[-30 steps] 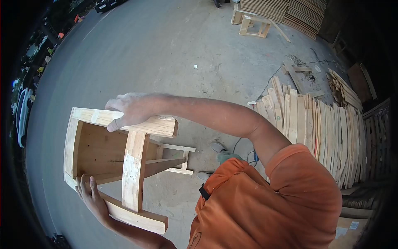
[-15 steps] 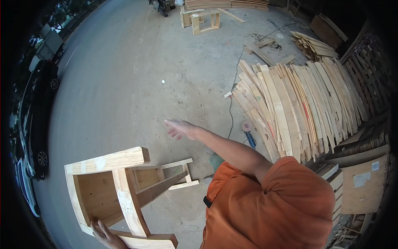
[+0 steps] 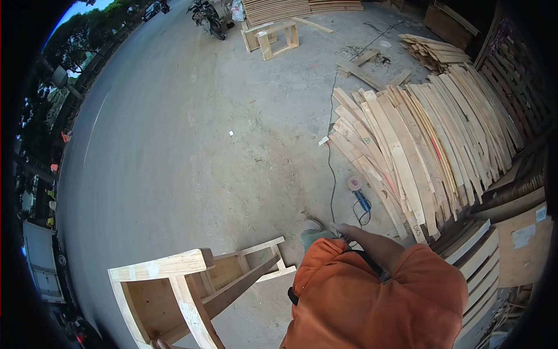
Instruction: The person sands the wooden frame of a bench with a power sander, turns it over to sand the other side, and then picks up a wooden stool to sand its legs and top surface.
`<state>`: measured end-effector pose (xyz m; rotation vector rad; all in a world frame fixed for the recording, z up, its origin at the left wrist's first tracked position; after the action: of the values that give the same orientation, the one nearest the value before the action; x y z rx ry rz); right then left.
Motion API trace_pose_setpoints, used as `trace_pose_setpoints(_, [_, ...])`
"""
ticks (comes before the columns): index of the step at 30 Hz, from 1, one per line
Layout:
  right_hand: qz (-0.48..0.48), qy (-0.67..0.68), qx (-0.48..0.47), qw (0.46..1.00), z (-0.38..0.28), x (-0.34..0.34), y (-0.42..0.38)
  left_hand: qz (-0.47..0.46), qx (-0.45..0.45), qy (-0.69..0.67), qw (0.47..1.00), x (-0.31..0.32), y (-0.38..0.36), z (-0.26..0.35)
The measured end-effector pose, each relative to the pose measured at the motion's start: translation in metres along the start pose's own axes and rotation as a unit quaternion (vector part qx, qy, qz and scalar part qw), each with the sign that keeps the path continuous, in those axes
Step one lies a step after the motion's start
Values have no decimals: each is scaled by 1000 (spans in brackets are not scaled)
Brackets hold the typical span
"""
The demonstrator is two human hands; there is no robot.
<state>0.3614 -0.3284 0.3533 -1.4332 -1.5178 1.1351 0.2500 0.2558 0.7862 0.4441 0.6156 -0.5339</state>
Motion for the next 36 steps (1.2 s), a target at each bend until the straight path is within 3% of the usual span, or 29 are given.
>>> trace_pose_setpoints(2, [-101, 40, -20, 994, 0, 20, 7, 0, -3, 3, 1000, 8, -6, 3])
trace_pose_setpoints(8, [-69, -86, 31, 993, -25, 14, 71, -13, -24, 11, 1000, 47, -25, 21])
trace_pose_setpoints(11, [-105, -65, 51, 991, -47, 5, 70, -31, -41, 15, 999, 77, -36, 32])
trace_pose_setpoints(13, [-175, -82, -4, 981, -75, 3, 58, -47, -54, 16, 997, 97, -44, 40])
trace_pose_setpoints(18, [-112, -150, 63, 980, -153, -47, 31, -100, -93, 18, 990, 154, -69, 57])
trace_pose_setpoints(20, [-162, 142, 19, 976, -172, -73, 56, -128, -110, 20, 985, 177, -81, 62])
trace_pose_setpoints(21, [-163, 141, 23, 976, -169, -83, 63, -142, -119, 22, 982, 187, -87, 64])
trace_pose_setpoints(23, [-54, 47, 11, 997, -155, -111, 82, -173, -135, 24, 975, 206, -100, 65])
trace_pose_setpoints(24, [-39, -152, 33, 987, -136, -126, 97, -190, -145, 26, 971, 215, -109, 66])
trace_pose_setpoints(25, [-24, -344, 52, 937, -112, -139, 110, -205, -155, 28, 966, 223, -117, 64])
trace_pose_setpoints(26, [-61, -554, -10, 830, -83, -137, 111, -218, -166, 28, 961, 230, -126, 63])
trace_pose_setpoints(27, [-69, -731, -83, 674, -55, -135, 110, -234, -179, 30, 955, 238, -136, 60])
trace_pose_setpoints(28, [-87, -764, -110, 630, -33, -127, 106, -250, -192, 32, 948, 245, -147, 58])
trace_pose_setpoints(29, [-104, -741, -103, 656, -16, -118, 105, -266, -204, 35, 941, 250, -157, 55])
trace_pose_setpoints(32, [-113, -447, 30, 887, 10, -99, 108, -316, -243, 43, 916, 267, -192, 45])
trace_pose_setpoints(36, [-128, -274, 93, 949, -8, -89, 120, -378, -285, 64, 878, 280, -235, 22])
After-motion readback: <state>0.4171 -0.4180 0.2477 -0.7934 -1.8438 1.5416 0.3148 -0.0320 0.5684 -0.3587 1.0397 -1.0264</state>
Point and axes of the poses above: each hand's wrist, its own y-axis towards the middle knuckle, its own x-axis out of the palm, z = x × y, the point moved 5 cm from there along y, towards the middle knuckle, and after that the axes turned 2 degrees about y, right-handed, at the moved point
